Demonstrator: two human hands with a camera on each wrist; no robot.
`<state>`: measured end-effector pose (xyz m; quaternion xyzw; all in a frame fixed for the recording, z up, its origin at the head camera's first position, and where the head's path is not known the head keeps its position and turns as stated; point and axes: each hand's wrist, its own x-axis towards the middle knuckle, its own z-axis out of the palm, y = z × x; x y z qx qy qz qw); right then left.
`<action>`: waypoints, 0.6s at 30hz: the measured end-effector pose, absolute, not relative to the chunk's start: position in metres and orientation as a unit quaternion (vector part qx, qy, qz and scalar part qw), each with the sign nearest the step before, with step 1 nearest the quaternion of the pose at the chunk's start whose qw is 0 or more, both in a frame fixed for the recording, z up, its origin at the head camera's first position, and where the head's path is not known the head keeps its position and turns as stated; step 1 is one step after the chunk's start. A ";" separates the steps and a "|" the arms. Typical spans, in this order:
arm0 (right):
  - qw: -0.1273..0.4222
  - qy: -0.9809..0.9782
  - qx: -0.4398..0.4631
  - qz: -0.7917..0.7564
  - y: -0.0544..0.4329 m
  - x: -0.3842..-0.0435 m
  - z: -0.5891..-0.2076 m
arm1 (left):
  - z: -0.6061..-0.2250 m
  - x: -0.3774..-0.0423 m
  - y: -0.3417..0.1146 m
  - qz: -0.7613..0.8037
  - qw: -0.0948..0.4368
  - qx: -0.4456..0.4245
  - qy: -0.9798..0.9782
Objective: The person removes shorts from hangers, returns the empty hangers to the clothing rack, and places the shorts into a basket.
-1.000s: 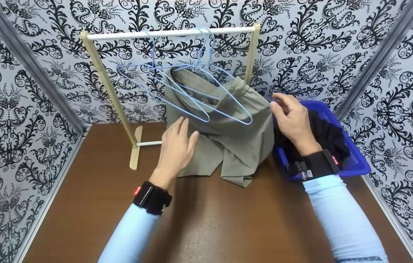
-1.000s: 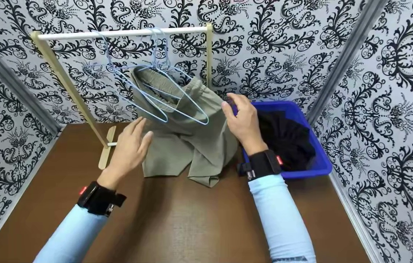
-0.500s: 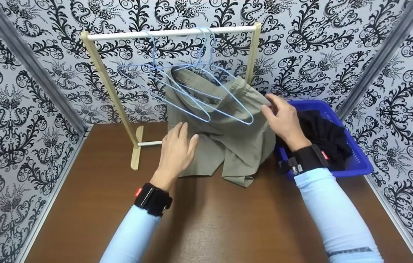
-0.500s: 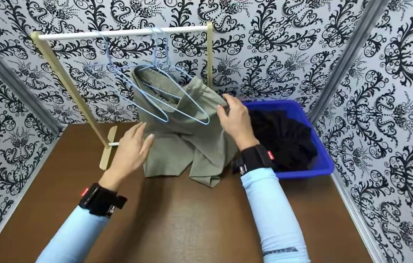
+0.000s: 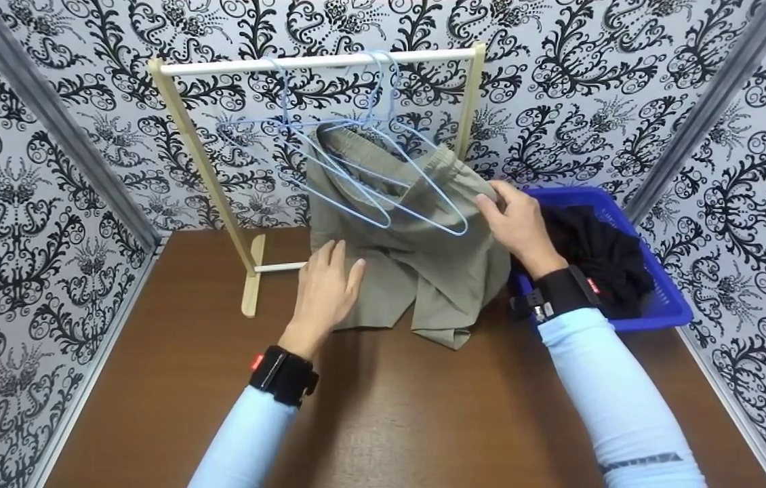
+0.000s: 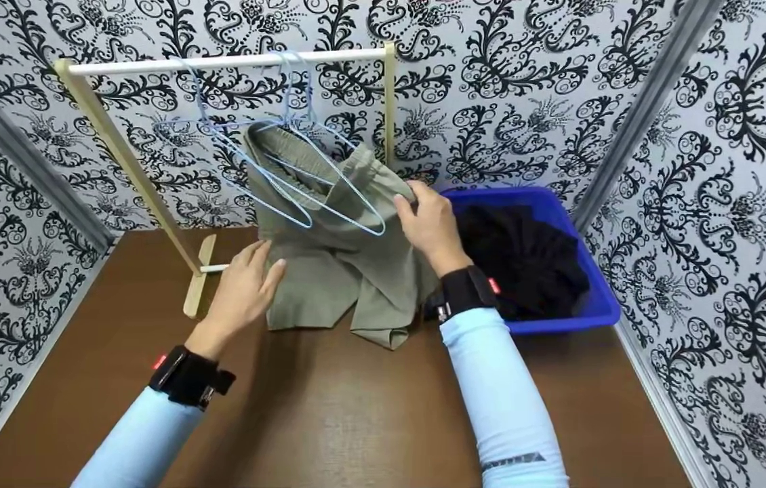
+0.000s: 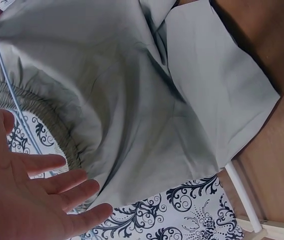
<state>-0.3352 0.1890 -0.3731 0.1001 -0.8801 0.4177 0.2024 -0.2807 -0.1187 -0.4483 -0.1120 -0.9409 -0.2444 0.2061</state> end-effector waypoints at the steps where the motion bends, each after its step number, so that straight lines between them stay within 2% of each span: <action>1: 0.198 -0.881 0.099 0.417 0.188 -0.336 -0.372 | -0.449 -0.281 -0.119 -0.243 0.203 -0.111 -0.942; 8: 0.183 -0.888 0.104 0.408 0.185 -0.337 -0.367 | -0.450 -0.281 -0.118 -0.248 0.172 -0.104 -0.948; 18: 0.180 -0.887 0.125 0.406 0.179 -0.342 -0.366 | -0.454 -0.281 -0.117 -0.248 0.187 -0.107 -0.944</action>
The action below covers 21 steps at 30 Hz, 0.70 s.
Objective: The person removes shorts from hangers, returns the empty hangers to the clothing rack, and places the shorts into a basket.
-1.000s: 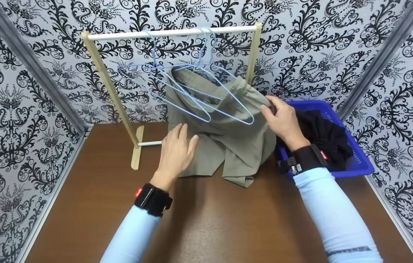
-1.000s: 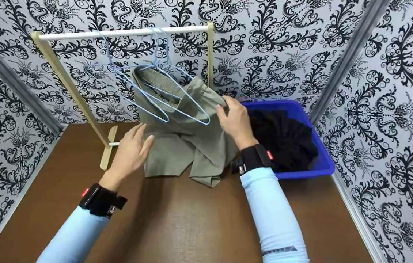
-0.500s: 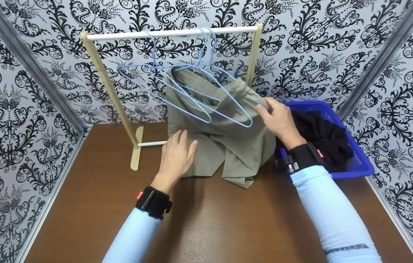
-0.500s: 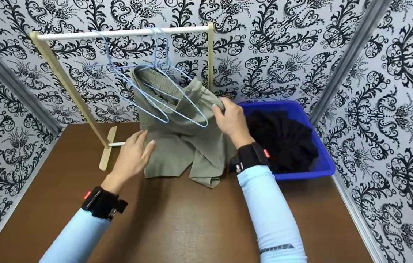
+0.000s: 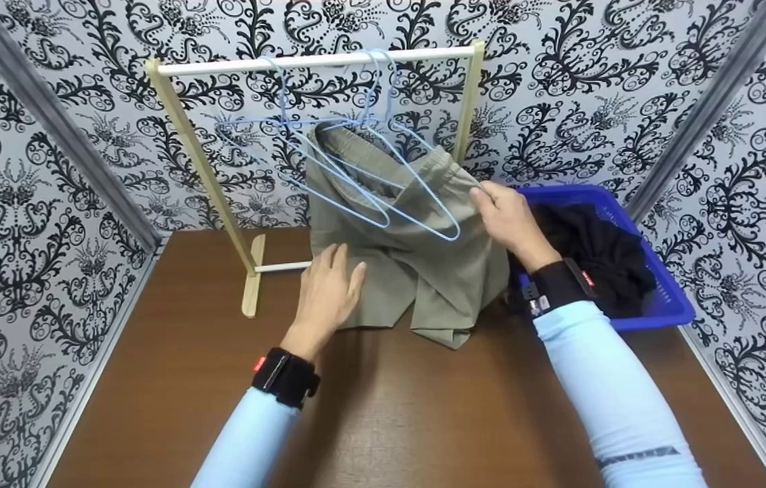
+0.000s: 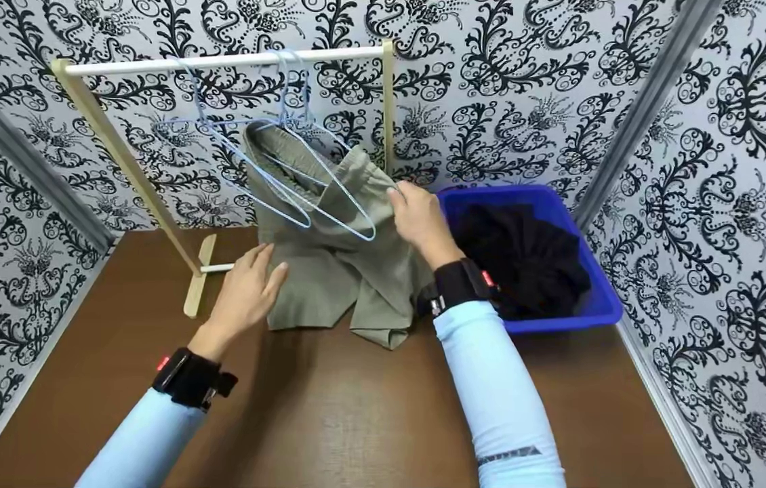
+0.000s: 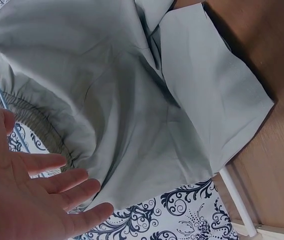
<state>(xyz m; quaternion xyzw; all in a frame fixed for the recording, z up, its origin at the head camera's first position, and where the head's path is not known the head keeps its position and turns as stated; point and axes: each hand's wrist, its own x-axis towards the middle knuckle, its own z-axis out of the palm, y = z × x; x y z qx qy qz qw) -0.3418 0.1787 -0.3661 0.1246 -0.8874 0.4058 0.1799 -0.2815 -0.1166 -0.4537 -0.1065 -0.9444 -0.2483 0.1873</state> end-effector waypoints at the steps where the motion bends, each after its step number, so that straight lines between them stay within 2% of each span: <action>1: 0.185 -0.887 0.127 0.404 0.178 -0.342 -0.366 | -0.454 -0.281 -0.116 -0.248 0.189 -0.107 -0.944; 15: 0.282 -0.849 0.104 0.434 0.176 -0.332 -0.364 | -0.460 -0.277 -0.115 -0.253 0.200 -0.110 -0.940; 21: 0.304 -0.842 0.097 0.436 0.177 -0.329 -0.363 | -0.460 -0.275 -0.116 -0.251 0.208 -0.112 -0.938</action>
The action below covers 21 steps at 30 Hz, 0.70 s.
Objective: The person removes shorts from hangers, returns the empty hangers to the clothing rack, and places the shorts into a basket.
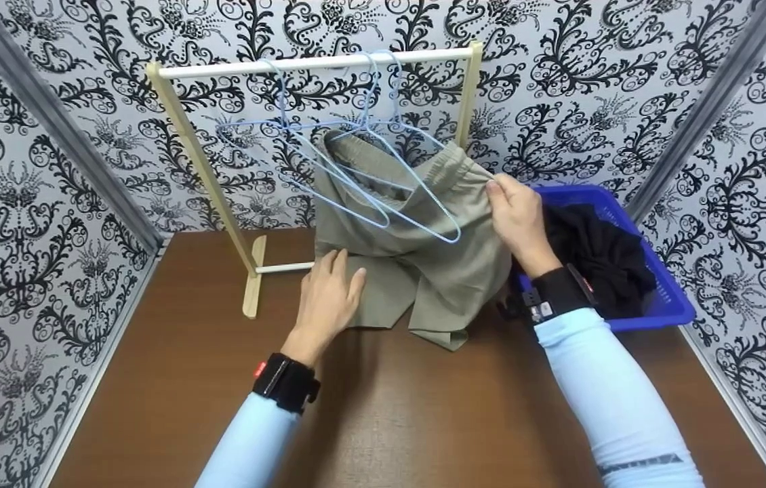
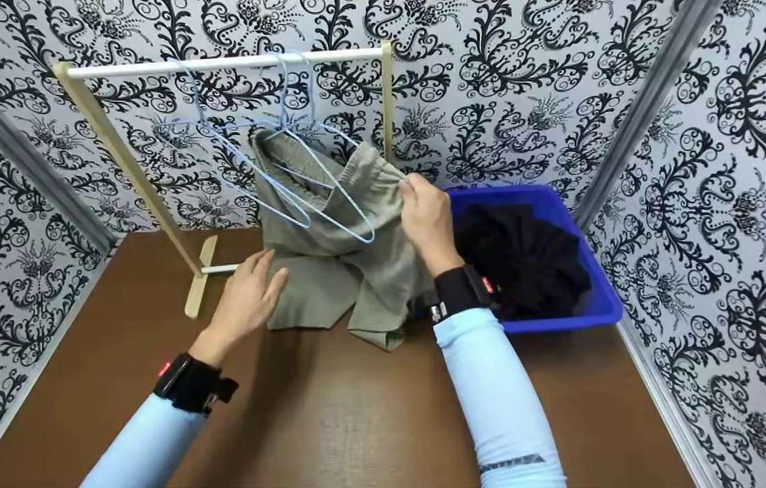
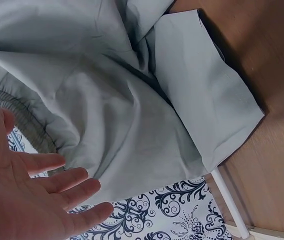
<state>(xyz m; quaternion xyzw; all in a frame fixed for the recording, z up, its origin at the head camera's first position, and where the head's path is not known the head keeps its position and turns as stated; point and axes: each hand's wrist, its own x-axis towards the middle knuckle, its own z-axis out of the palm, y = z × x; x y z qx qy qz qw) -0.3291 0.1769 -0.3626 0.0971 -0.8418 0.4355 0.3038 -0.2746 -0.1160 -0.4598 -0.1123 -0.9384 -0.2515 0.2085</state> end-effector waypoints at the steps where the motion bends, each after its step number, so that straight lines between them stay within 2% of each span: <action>1: 0.306 -0.841 0.096 0.435 0.177 -0.329 -0.363 | -0.460 -0.274 -0.116 -0.251 0.210 -0.111 -0.938; 21: 0.336 -0.819 0.070 0.459 0.187 -0.324 -0.364 | -0.463 -0.272 -0.122 -0.258 0.186 -0.102 -0.943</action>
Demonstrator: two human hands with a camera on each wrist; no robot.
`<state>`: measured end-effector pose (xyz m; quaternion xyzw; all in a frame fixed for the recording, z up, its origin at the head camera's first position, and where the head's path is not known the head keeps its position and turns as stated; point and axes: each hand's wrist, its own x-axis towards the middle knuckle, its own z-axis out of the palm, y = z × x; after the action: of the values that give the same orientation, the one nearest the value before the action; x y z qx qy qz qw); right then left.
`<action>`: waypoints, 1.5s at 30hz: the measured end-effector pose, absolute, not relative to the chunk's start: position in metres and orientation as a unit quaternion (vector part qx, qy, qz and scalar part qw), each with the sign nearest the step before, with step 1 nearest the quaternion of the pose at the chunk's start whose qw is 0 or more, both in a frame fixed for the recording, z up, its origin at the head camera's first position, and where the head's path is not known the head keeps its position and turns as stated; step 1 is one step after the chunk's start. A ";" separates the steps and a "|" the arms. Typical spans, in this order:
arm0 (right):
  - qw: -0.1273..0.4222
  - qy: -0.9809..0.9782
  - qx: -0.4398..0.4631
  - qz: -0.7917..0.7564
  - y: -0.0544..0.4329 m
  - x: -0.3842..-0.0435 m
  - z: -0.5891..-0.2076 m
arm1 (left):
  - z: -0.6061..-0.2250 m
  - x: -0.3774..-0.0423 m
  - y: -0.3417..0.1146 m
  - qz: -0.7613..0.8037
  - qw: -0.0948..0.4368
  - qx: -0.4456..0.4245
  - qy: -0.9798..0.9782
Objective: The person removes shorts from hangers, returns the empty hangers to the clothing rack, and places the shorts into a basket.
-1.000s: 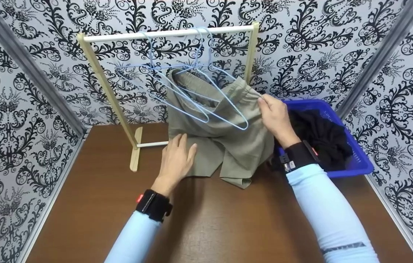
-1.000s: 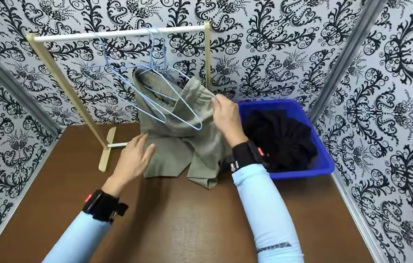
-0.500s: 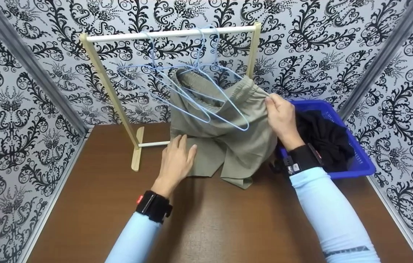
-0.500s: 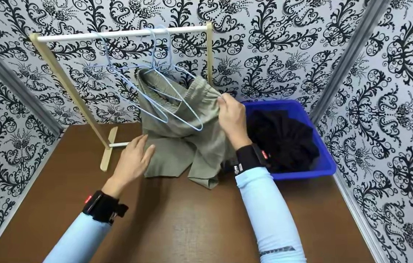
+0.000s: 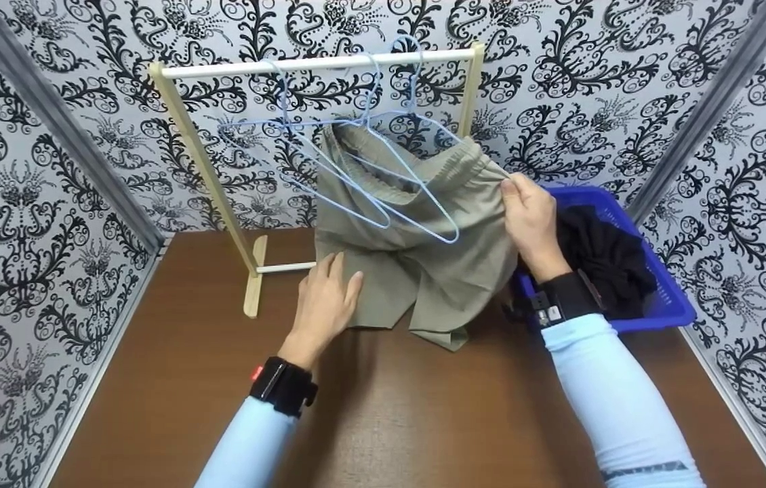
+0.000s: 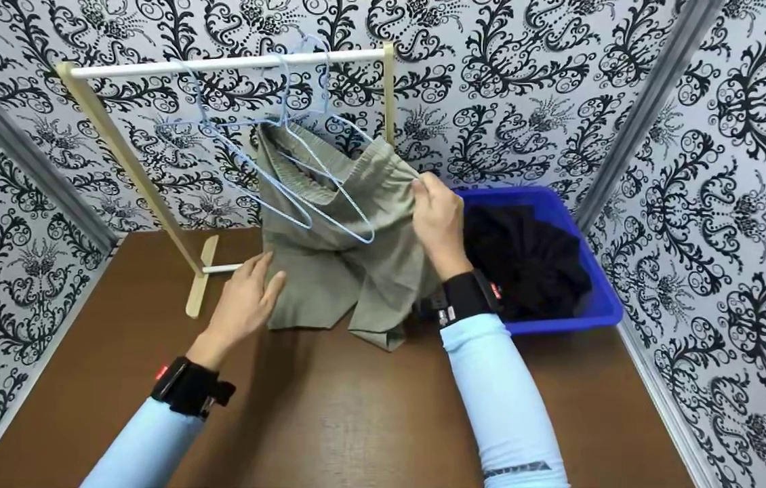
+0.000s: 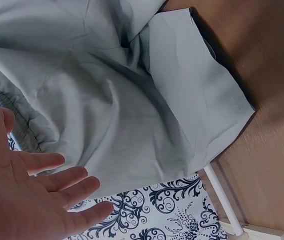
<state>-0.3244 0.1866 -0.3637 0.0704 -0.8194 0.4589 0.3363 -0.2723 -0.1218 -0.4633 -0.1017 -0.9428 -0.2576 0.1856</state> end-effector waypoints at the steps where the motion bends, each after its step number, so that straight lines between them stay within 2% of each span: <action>1: 0.337 -0.817 0.068 0.463 0.187 -0.324 -0.364 | -0.464 -0.272 -0.122 -0.257 0.184 -0.102 -0.943; 8: 0.336 -0.808 0.054 0.481 0.192 -0.323 -0.362 | -0.464 -0.271 -0.122 -0.267 0.164 -0.095 -0.945; 27: 0.350 -0.786 0.035 0.508 0.201 -0.319 -0.370 | -0.466 -0.270 -0.123 -0.263 0.184 -0.101 -0.942; 38: 0.349 -0.783 0.048 0.512 0.205 -0.318 -0.377 | -0.464 -0.269 -0.122 -0.267 0.157 -0.090 -0.946; 45: 0.342 -0.785 0.042 0.516 0.207 -0.315 -0.388 | -0.465 -0.269 -0.122 -0.266 0.161 -0.090 -0.946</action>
<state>-0.3151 0.2071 -0.3884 0.0424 -0.7845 0.5159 0.3415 -0.2690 -0.1224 -0.4653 -0.0897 -0.9462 -0.2661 0.1608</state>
